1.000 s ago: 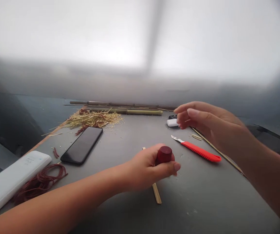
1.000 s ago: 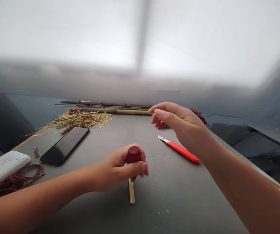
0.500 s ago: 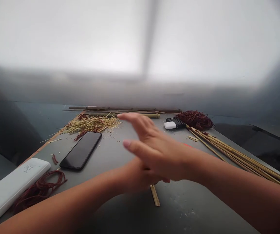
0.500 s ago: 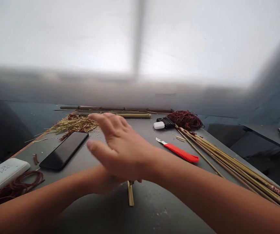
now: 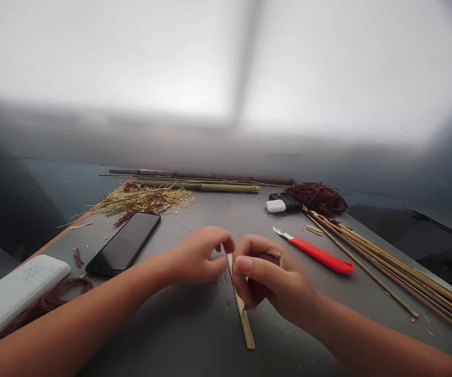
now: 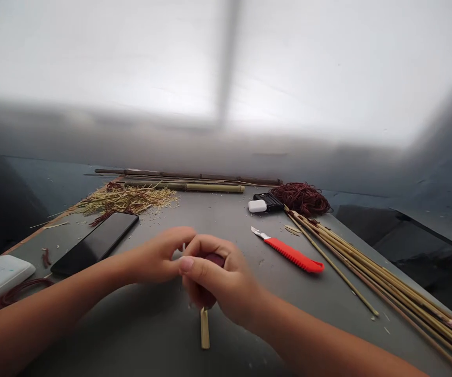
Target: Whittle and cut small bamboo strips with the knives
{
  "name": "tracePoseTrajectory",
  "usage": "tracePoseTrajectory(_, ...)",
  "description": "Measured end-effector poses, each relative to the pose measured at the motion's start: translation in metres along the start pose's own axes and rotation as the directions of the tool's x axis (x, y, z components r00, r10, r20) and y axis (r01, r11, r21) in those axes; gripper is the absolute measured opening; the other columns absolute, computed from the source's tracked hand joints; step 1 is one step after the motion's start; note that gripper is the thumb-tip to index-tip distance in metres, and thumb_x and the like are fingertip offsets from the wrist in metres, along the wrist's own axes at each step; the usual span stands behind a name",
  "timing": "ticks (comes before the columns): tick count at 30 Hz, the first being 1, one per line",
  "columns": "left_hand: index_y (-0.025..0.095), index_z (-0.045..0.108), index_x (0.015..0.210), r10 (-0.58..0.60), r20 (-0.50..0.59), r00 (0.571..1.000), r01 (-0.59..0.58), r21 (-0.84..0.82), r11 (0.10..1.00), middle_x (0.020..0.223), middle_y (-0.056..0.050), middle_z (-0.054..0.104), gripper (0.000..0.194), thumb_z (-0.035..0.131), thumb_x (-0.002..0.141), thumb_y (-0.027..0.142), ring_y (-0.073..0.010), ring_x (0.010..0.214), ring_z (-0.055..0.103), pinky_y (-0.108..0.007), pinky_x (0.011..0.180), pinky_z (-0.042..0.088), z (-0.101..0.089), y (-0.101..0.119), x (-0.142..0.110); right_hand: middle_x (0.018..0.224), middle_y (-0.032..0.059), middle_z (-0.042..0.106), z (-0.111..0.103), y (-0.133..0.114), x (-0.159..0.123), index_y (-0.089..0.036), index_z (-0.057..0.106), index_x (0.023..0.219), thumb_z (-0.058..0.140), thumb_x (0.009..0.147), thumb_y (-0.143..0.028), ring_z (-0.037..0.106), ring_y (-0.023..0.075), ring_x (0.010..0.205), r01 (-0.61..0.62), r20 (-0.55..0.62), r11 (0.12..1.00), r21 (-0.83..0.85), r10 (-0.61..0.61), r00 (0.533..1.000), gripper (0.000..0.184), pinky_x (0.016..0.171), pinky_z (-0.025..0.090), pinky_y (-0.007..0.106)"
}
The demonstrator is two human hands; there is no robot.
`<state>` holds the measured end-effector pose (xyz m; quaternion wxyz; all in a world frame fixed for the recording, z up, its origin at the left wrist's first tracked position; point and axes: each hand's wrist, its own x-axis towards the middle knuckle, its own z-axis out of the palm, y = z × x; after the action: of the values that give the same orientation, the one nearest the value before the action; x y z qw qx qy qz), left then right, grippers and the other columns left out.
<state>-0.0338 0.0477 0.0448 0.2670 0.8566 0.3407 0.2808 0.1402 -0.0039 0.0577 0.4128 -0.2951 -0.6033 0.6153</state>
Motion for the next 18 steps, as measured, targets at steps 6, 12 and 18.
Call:
tracePoseTrajectory(6,0.018,0.06,0.087,-0.032,0.002,0.999,0.031,0.194,0.981,0.097,-0.008,0.063,0.011,0.063,0.081,0.027,-0.0261,0.094,0.056,-0.038,0.083,0.047,0.025,-0.022,0.002,0.041,-0.0063,0.043,-0.012,0.011,0.002,-0.018,0.051,0.058,0.063,0.082,-0.051,0.044,0.0101,0.037,-0.09,0.075,0.987,0.136,0.08,0.994,0.042,0.041,0.028,0.023)
tracePoseTrajectory(12,0.019,0.063,0.096,-0.092,-0.029,0.995,0.095,0.141,0.985,0.104,-0.007,0.064,0.014,0.064,0.083,0.025,-0.0271,0.102,0.058,-0.036,0.089,0.048,0.032,-0.018,-0.001,0.043,-0.0055,0.039,-0.004,0.012,-0.01,-0.022,0.042,0.056,0.062,0.081,-0.051,0.034,0.0096,0.041,-0.044,0.029,0.999,-0.009,0.044,0.999,0.043,0.044,0.026,0.025)
tracePoseTrajectory(18,0.02,0.064,0.091,-0.18,0.013,0.984,0.179,0.022,0.984,0.105,-0.007,0.064,0.019,0.077,0.078,0.027,-0.0252,0.102,0.059,-0.037,0.09,0.049,0.035,-0.021,0.001,0.041,-0.003,0.04,0.003,0.029,-0.015,-0.025,0.05,0.05,0.065,0.075,-0.065,0.03,0.0113,0.039,0.084,0.276,0.987,-0.137,-0.044,0.96,0.049,0.043,0.02,0.029)
